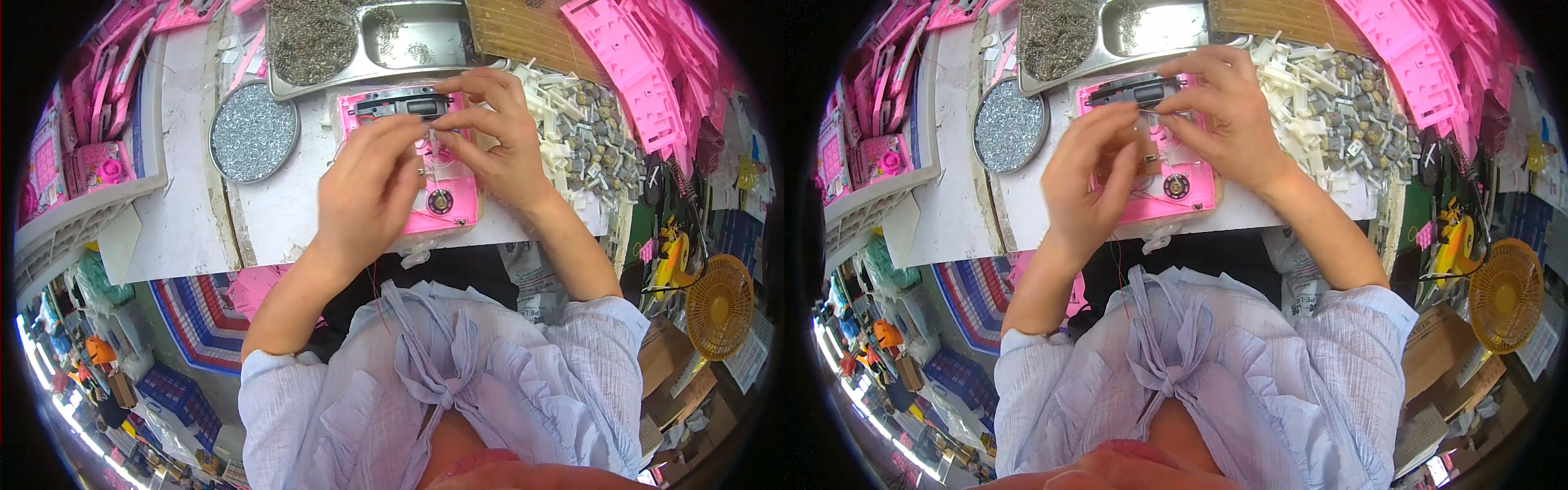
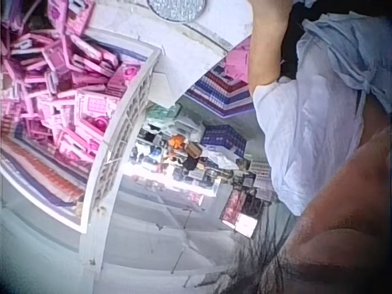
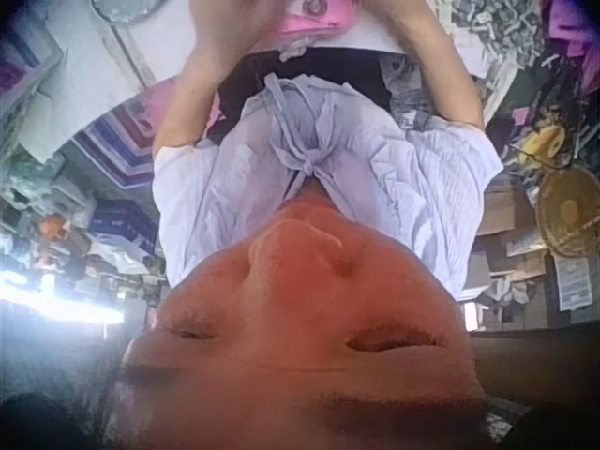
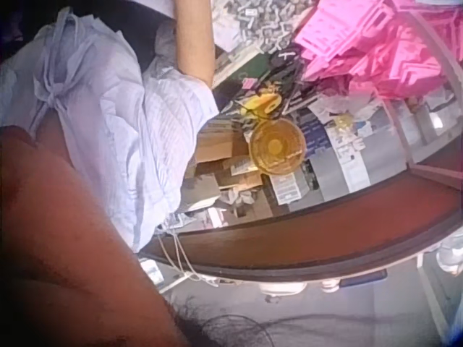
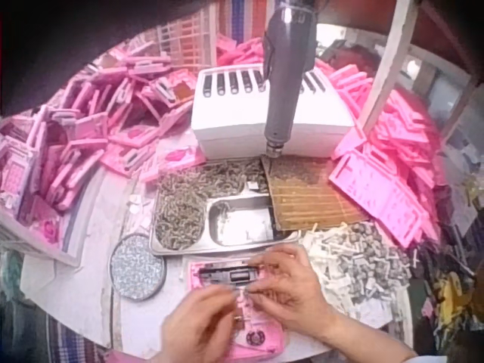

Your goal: Assembling and soldering electronic components inside a pink plastic toy housing.

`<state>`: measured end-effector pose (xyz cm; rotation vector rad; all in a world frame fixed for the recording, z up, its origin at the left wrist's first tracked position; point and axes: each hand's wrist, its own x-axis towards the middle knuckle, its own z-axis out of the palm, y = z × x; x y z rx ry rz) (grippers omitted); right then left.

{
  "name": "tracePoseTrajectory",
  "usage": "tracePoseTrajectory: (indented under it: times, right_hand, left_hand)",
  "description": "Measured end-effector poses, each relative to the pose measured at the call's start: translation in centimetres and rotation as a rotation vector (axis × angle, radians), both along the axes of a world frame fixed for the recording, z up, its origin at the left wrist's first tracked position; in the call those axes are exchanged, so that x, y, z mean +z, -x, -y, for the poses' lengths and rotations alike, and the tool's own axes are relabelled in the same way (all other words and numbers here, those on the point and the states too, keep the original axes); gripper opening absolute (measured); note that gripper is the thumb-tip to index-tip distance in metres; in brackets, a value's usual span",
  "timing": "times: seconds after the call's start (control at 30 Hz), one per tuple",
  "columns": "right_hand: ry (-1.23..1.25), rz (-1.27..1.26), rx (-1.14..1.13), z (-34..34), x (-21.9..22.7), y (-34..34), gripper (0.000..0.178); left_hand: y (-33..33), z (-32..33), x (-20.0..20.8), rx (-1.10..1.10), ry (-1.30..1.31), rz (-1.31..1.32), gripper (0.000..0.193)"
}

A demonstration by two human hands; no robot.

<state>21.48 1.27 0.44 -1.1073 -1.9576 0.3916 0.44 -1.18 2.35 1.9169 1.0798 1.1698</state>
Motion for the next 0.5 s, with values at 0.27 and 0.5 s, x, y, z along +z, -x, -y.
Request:
tracePoseTrajectory:
  times: [0.27,0.5]
  right_hand:
    - [0.069,-0.130,-0.081,0.6,0.0,-0.8,0.014]
    - [0.128,-0.188,-0.107,1.3,-0.5,-0.8,0.013]
  left_hand:
    - [-2.2,-3.3,0.5,-0.102,0.138,-0.142,0.013]
    - [-2.2,-3.2,1.7,-0.068,0.464,-0.112,0.010]
